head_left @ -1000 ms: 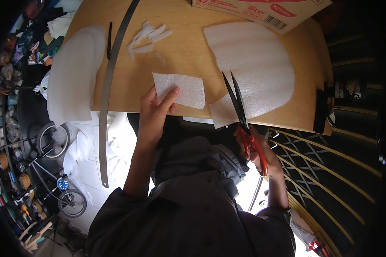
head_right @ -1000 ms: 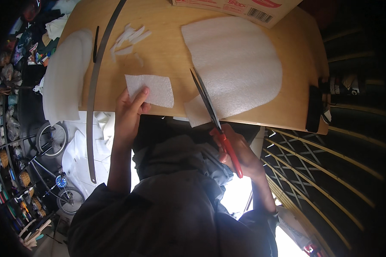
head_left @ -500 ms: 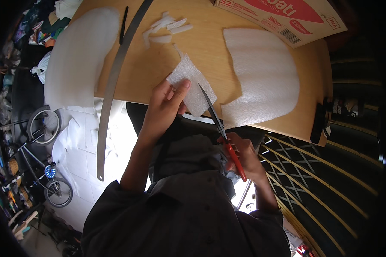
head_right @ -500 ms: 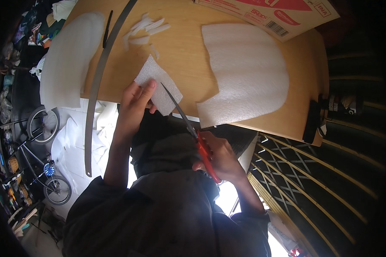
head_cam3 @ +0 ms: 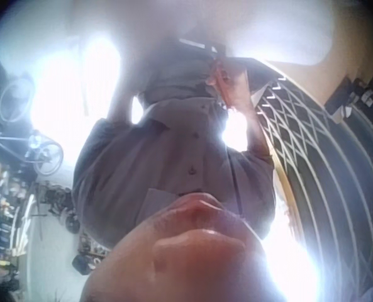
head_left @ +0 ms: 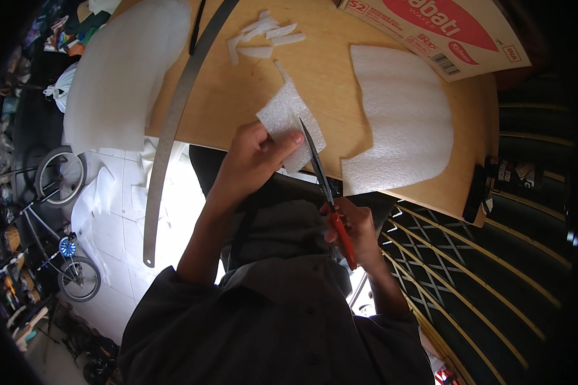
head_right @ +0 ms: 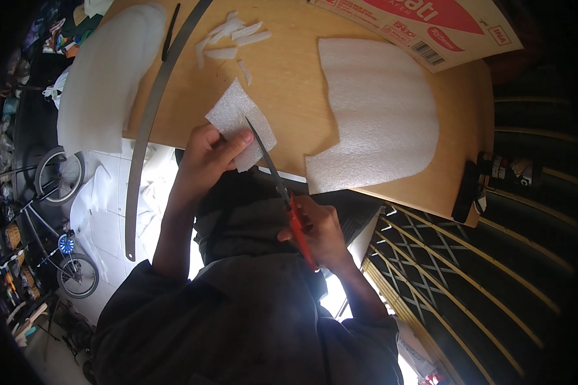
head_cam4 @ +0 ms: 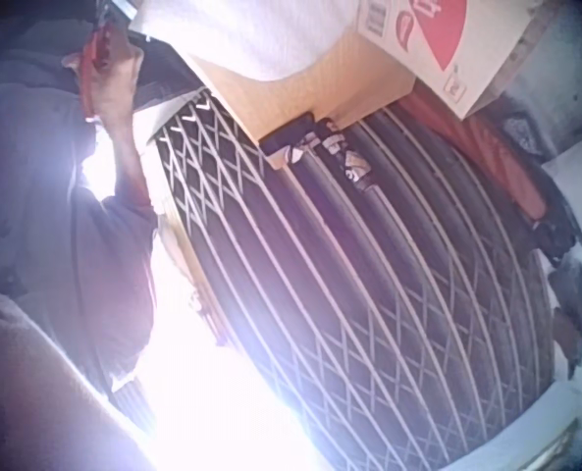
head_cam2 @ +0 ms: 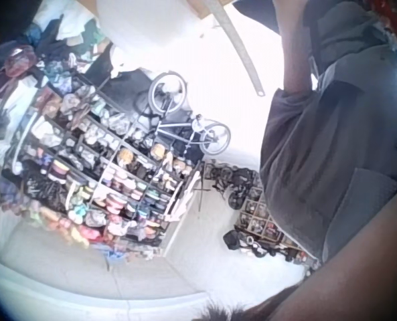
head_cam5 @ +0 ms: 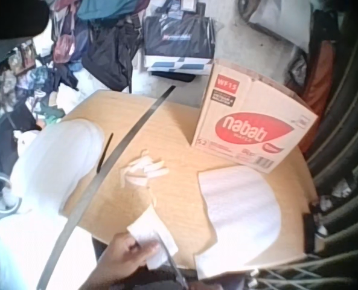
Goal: The person cuts a white foam sheet into small rectangular pieces using shears.
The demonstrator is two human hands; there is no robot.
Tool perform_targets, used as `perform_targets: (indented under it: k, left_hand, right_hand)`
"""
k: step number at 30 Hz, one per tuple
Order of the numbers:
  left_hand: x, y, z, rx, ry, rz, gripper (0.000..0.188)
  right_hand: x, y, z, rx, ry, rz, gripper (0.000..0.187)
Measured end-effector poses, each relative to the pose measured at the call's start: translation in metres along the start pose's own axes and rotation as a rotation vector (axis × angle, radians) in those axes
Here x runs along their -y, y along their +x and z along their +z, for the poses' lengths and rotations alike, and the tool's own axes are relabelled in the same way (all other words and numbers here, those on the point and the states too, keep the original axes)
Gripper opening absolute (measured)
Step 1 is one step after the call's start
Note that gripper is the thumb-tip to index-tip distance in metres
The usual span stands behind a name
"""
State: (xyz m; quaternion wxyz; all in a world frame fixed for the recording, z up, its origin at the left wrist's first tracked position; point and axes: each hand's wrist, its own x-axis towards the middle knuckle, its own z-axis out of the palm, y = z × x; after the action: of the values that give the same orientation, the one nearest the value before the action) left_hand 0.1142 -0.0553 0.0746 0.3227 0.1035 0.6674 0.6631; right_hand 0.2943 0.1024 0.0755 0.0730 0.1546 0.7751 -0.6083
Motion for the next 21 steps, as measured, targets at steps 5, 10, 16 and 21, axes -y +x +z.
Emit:
perform_targets:
  k: [5,10,16,21]
  left_hand:
    - [-0.003,0.002,-0.004,0.006,0.057,-0.024,0.024]
    - [-0.008,0.001,-0.004,0.059,0.036,-0.011,0.025]
    - [-0.006,0.003,-0.009,0.235,0.193,-0.107,0.032]
    - [0.008,0.003,-0.008,0.265,0.151,-0.137,0.035]
  right_hand:
    - [-0.004,0.0,0.004,-0.047,-0.058,-0.042,0.019]
    - [-0.007,0.001,0.005,-0.052,-0.051,-0.042,0.016]
    - [-0.008,0.007,0.001,-0.03,0.01,-0.01,0.037]
    - [-0.006,0.017,-0.008,-0.04,-0.039,-0.02,0.038]
